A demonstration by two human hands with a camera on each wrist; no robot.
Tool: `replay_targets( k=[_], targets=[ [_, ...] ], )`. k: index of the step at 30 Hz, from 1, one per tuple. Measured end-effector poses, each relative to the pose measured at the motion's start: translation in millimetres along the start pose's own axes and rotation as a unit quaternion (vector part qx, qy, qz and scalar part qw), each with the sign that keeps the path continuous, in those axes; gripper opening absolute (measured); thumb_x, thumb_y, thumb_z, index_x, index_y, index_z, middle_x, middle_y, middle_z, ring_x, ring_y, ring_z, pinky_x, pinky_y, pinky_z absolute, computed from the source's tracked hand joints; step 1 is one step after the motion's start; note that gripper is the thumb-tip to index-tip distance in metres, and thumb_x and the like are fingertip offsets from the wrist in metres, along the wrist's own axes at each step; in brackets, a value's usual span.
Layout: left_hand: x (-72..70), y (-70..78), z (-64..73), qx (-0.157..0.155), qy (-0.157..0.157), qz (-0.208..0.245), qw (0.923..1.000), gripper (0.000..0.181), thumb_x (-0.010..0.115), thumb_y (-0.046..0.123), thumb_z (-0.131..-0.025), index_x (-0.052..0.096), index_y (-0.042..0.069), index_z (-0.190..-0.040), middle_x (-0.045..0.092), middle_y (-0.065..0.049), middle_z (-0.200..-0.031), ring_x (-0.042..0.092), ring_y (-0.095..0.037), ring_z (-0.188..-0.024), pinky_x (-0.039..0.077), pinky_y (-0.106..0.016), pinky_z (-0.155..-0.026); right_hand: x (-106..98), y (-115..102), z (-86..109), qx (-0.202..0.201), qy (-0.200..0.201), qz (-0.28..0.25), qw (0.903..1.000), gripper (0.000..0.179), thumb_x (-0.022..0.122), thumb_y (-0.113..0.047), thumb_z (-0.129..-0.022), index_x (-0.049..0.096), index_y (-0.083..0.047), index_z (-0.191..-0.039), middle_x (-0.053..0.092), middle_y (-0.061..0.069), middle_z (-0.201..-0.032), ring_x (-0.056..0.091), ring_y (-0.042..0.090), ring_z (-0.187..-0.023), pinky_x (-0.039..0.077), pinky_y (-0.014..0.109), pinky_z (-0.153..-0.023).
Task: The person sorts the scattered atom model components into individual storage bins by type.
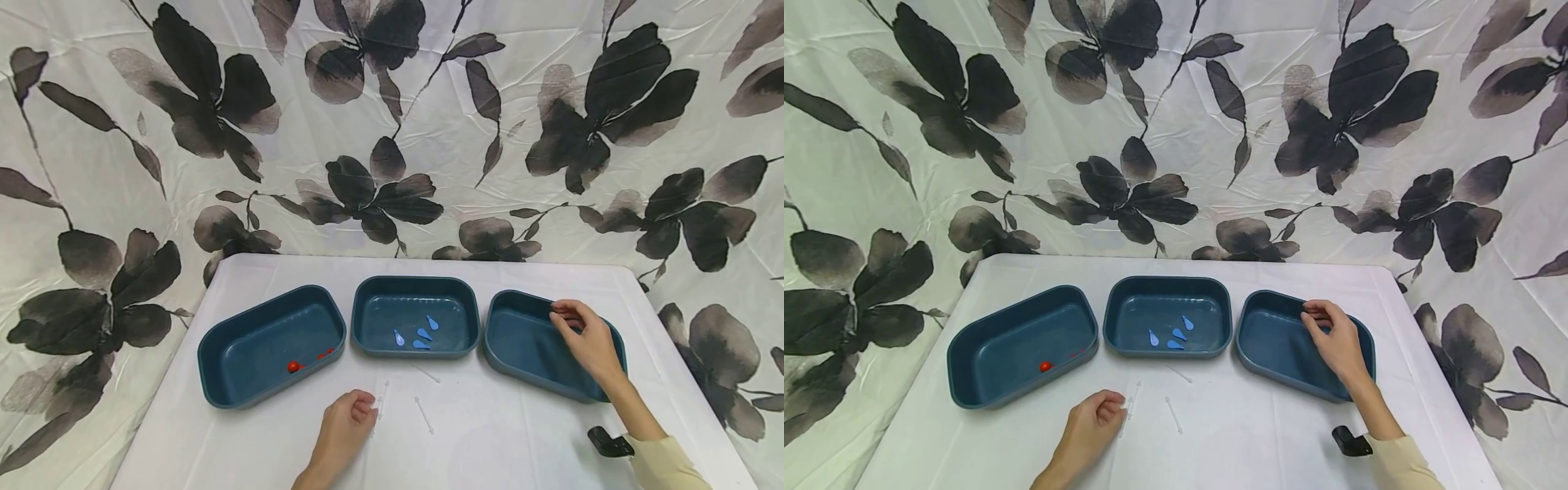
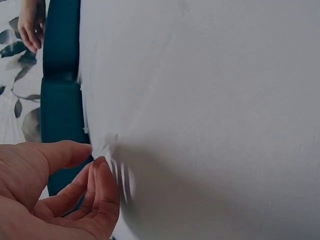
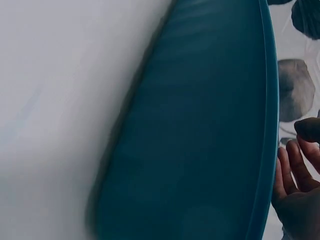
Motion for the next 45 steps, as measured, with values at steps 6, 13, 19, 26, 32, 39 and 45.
replay_targets(
  k=[6, 13, 19, 26, 32, 39, 45],
  targets=[
    [4.7, -2.0, 5.8, 0.011, 0.007, -0.010, 0.9999, 0.016, 0.076, -0.005, -0.083, 0.071, 0.000, -0.097, 0.063, 0.002, -0.080, 0.057, -0.003, -0.069, 0.051, -0.022, -0.063, -12, 8, 6.4, 0.017, 0.018, 0.018, 0.9995, 0.024, 0.068, -0.006, -0.099, 0.065, 0.004, -0.120, 0.067, 0.021, -0.112, 0.052, -0.016, -0.094, 0.042, 0.003, -0.081],
    [8.7, 0.0, 10.2, -0.008, 0.008, -0.025, 0.9996, 0.022, 0.078, -0.005, -0.080, 0.070, 0.000, -0.100, 0.061, 0.001, -0.083, 0.056, -0.006, -0.070, 0.049, -0.023, -0.063, -25, 18, 12.8, 0.044, 0.038, 0.054, 0.9968, 0.026, 0.067, -0.008, -0.100, 0.064, 0.005, -0.122, 0.066, 0.021, -0.114, 0.047, -0.019, -0.094, 0.040, 0.003, -0.083],
    [11.5, 0.9, 12.5, -0.022, 0.007, -0.045, 0.9987, 0.026, 0.078, -0.006, -0.079, 0.070, 0.000, -0.103, 0.060, 0.002, -0.084, 0.055, -0.007, -0.072, 0.047, -0.023, -0.063, -36, 27, 15.0, 0.075, 0.051, 0.074, 0.9931, 0.028, 0.066, -0.010, -0.101, 0.063, 0.005, -0.124, 0.065, 0.024, -0.115, 0.044, -0.020, -0.092, 0.038, 0.002, -0.082],
    [12.7, 3.7, 13.1, -0.016, 0.022, -0.057, 0.9980, 0.028, 0.072, -0.010, -0.077, 0.070, 0.000, -0.103, 0.059, 0.003, -0.082, 0.055, -0.006, -0.071, 0.049, -0.024, -0.064, -44, 32, 15.4, 0.109, 0.063, 0.086, 0.9884, 0.030, 0.065, -0.010, -0.101, 0.063, 0.006, -0.126, 0.063, 0.026, -0.119, 0.041, -0.023, -0.090, 0.038, 0.003, -0.081],
    [13.3, 5.8, 12.9, -0.021, 0.036, -0.068, 0.9968, 0.029, 0.071, -0.009, -0.074, 0.070, 0.001, -0.102, 0.056, 0.004, -0.081, 0.053, -0.006, -0.070, 0.048, -0.024, -0.065, -51, 35, 15.8, 0.138, 0.066, 0.108, 0.9824, 0.029, 0.064, -0.011, -0.101, 0.065, 0.004, -0.126, 0.063, 0.024, -0.122, 0.041, -0.021, -0.089, 0.038, 0.008, -0.079],
    [10.8, 5.0, 11.4, -0.014, 0.059, -0.057, 0.9966, 0.028, 0.071, -0.012, -0.072, 0.071, -0.001, -0.099, 0.056, 0.004, -0.077, 0.054, -0.004, -0.066, 0.050, -0.023, -0.063, -57, 44, 16.3, 0.152, 0.031, 0.124, 0.9800, 0.030, 0.056, -0.015, -0.106, 0.065, 0.004, -0.127, 0.066, 0.027, -0.122, 0.038, -0.019, -0.090, 0.036, 0.004, -0.075],
    [4.4, 3.2, 6.8, -0.004, 0.059, -0.025, 0.9980, 0.026, 0.070, -0.014, -0.074, 0.071, -0.003, -0.097, 0.058, 0.002, -0.078, 0.056, -0.006, -0.067, 0.052, -0.023, -0.063, -62, 51, 16.2, 0.183, -0.006, 0.125, 0.9750, 0.032, 0.051, -0.016, -0.108, 0.065, 0.004, -0.129, 0.065, 0.028, -0.126, 0.053, -0.001, -0.097, 0.038, 0.002, -0.070]
  ],
)
Point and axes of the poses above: each hand's wrist, its own z-axis away from the middle knuckle, its own x-axis out of the palm, y = z × x, the point moved 3 cm from there along -z, towards the middle knuckle
